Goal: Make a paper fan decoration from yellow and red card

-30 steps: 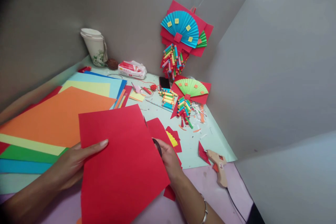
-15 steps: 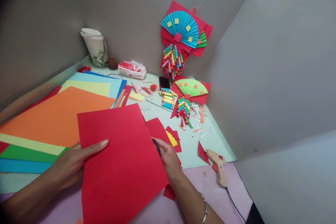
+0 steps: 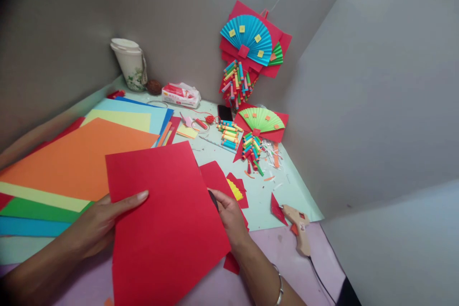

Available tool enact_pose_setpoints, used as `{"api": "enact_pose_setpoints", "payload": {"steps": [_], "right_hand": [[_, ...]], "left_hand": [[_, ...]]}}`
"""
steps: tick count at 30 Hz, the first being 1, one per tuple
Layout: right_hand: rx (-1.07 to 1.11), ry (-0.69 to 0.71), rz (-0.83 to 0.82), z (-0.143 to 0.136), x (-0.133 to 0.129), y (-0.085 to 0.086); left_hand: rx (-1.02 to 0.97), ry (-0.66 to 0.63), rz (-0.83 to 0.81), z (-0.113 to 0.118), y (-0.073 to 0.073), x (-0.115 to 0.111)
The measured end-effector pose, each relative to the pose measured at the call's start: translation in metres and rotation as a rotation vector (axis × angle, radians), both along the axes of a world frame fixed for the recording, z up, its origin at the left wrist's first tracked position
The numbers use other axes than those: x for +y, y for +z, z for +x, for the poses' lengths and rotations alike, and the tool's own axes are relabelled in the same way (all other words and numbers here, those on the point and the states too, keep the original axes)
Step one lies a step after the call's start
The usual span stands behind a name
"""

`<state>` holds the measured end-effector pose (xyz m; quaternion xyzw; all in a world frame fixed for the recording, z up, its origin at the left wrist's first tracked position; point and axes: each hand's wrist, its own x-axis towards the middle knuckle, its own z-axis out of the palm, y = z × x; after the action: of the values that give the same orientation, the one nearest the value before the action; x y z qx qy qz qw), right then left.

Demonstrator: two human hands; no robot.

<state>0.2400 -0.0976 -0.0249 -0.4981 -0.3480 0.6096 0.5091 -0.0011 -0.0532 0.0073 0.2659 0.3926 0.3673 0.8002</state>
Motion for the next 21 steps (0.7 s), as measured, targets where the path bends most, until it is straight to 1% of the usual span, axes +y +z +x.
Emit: {"api": "enact_pose_setpoints", "payload": {"steps": [7, 11, 14, 21], "right_hand": [[-0.037, -0.017, 0.011, 0.004, 0.003, -0.005], [-0.053, -0.03, 0.01, 0.006, 0.005, -0.009], [-0.048, -0.03, 0.001, 0.006, 0.005, -0.009], [-0.08, -0.036, 0.023, 0.004, 0.002, -0.003]], "left_hand": [[0.031, -0.035, -0.008, 0.003, 0.011, -0.001], [0.036, -0.054, -0.011, 0.002, 0.013, -0.001], [0.036, -0.059, -0.018, 0.001, 0.011, -0.001], [0.018, -0.054, 0.002, 0.001, 0.002, -0.001]]}}
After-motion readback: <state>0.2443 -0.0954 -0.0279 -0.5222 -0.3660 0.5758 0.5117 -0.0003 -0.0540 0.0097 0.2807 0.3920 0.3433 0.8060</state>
